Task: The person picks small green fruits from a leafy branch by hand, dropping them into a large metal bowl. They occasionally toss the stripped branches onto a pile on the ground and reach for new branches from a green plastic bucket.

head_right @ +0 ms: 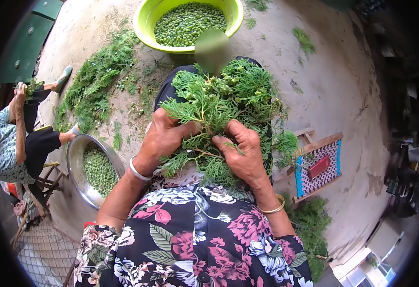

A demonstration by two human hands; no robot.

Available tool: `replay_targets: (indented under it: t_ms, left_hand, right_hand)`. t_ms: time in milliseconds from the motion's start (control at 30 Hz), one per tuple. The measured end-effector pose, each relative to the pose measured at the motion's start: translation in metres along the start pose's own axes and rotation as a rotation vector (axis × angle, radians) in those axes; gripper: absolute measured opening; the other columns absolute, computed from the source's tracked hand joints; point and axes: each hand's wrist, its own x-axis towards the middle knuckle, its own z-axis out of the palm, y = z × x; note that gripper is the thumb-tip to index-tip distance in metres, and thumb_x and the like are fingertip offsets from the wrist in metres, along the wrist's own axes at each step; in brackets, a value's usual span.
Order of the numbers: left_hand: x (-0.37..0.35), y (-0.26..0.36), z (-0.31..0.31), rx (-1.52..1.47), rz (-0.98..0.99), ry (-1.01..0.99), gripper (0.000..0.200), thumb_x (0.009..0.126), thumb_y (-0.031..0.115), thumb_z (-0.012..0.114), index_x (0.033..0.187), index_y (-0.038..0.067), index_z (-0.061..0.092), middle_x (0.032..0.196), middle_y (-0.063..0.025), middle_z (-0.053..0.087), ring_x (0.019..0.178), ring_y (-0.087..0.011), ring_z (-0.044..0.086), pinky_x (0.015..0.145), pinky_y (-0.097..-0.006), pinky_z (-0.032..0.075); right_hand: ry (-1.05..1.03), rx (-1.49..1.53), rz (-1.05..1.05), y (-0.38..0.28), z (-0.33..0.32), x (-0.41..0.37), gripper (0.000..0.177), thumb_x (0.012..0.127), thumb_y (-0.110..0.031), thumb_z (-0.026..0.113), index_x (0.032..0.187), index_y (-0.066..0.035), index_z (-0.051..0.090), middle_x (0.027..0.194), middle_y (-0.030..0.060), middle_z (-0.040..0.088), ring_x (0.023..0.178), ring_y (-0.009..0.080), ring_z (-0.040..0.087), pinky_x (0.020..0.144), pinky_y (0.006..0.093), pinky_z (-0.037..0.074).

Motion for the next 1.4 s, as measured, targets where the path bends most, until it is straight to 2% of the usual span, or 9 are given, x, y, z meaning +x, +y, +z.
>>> replay_targets:
  t_ms: [167, 267, 333, 500, 633, 867, 1000, 1200, 1400]
  left_hand:
    - [0.001, -0.003, -0.011, -0.248, -0.143, -0.04, 0.011, 0.088, 0.004, 0.063, 0.095, -0.002, 0.069, 0.078, -0.0013, 0.068, 0.063, -0.0043, 0.054, 0.055, -0.0212, 0.044]
    - [-0.002, 0.014, -0.019, -0.401, -0.122, 0.289, 0.013, 0.092, 0.009, 0.06, 0.081, 0.001, 0.062, 0.068, -0.0027, 0.063, 0.056, -0.0059, 0.052, 0.046, -0.0202, 0.04]
    - [0.004, 0.011, -0.04, -0.747, -0.072, 0.164, 0.01, 0.09, 0.007, 0.059, 0.082, 0.0, 0.06, 0.073, -0.0069, 0.064, 0.055, -0.0081, 0.054, 0.044, -0.0196, 0.042]
    - [-0.026, 0.007, -0.036, -0.667, -0.331, -0.088, 0.01, 0.081, 0.005, 0.064, 0.087, -0.002, 0.063, 0.084, -0.0138, 0.067, 0.06, -0.0115, 0.059, 0.047, -0.0186, 0.047]
    - [-0.036, -0.013, -0.023, -0.59, -0.434, -0.198, 0.018, 0.083, 0.005, 0.068, 0.098, -0.005, 0.066, 0.088, -0.0059, 0.069, 0.07, -0.0065, 0.063, 0.059, -0.0196, 0.049]
    - [-0.034, 0.0, -0.005, -0.77, -0.402, -0.132, 0.021, 0.083, 0.0, 0.068, 0.103, -0.007, 0.066, 0.095, -0.0075, 0.069, 0.074, -0.0101, 0.064, 0.067, -0.0247, 0.052]
    - [-0.039, -0.017, -0.025, -0.561, -0.172, -0.08, 0.02, 0.088, 0.006, 0.063, 0.104, -0.007, 0.066, 0.09, -0.0069, 0.069, 0.073, -0.0127, 0.065, 0.067, -0.026, 0.054]
    - [-0.029, -0.021, -0.046, -0.581, -0.286, 0.01, 0.022, 0.092, 0.012, 0.062, 0.102, -0.008, 0.066, 0.083, -0.006, 0.069, 0.067, -0.0089, 0.063, 0.061, -0.0218, 0.052]
    - [-0.012, 0.018, -0.034, 0.242, 0.087, 0.084, 0.016, 0.085, 0.008, 0.066, 0.095, -0.004, 0.071, 0.075, -0.002, 0.067, 0.066, -0.0066, 0.059, 0.061, -0.0222, 0.048]
  right_hand:
    - [0.006, -0.129, -0.086, 0.004, 0.0, 0.001, 0.01, 0.081, 0.001, 0.066, 0.089, 0.002, 0.061, 0.071, 0.0084, 0.062, 0.062, 0.0128, 0.054, 0.06, 0.0292, 0.044]
    - [0.016, -0.087, -0.03, 0.001, -0.005, -0.003, 0.01, 0.08, 0.0, 0.066, 0.087, 0.003, 0.06, 0.069, 0.0082, 0.059, 0.061, 0.013, 0.05, 0.058, 0.0298, 0.042]
    - [0.041, -0.068, -0.036, -0.003, -0.001, -0.002, 0.011, 0.079, -0.001, 0.068, 0.085, 0.003, 0.058, 0.069, 0.0075, 0.056, 0.061, 0.0126, 0.047, 0.057, 0.0299, 0.041]
    - [0.016, -0.123, -0.057, 0.014, 0.0, -0.001, 0.014, 0.077, -0.001, 0.07, 0.082, 0.002, 0.057, 0.069, 0.0103, 0.054, 0.061, 0.0176, 0.05, 0.058, 0.0311, 0.042]
    - [0.046, -0.101, -0.061, 0.013, 0.005, 0.0, 0.015, 0.076, -0.001, 0.07, 0.082, 0.003, 0.057, 0.07, 0.0119, 0.054, 0.061, 0.0219, 0.052, 0.059, 0.0322, 0.042]
    - [0.008, -0.152, -0.124, 0.012, 0.005, 0.0, 0.018, 0.069, 0.005, 0.064, 0.086, 0.002, 0.061, 0.076, 0.0117, 0.058, 0.07, 0.0256, 0.057, 0.065, 0.0342, 0.045]
    - [-0.054, -0.271, -0.368, 0.019, 0.004, -0.003, 0.039, 0.055, 0.009, 0.056, 0.091, -0.002, 0.066, 0.082, 0.0105, 0.063, 0.08, 0.0293, 0.059, 0.074, 0.0389, 0.046]
    - [-0.229, -0.499, -0.41, 0.01, 0.002, -0.009, 0.042, 0.054, 0.006, 0.06, 0.093, -0.007, 0.069, 0.087, 0.0056, 0.066, 0.092, 0.0277, 0.057, 0.085, 0.0398, 0.043]
    - [-0.355, -0.601, -0.424, 0.001, 0.0, -0.014, 0.043, 0.055, 0.004, 0.059, 0.096, -0.006, 0.068, 0.093, 0.0061, 0.067, 0.095, 0.0283, 0.057, 0.087, 0.0417, 0.043]
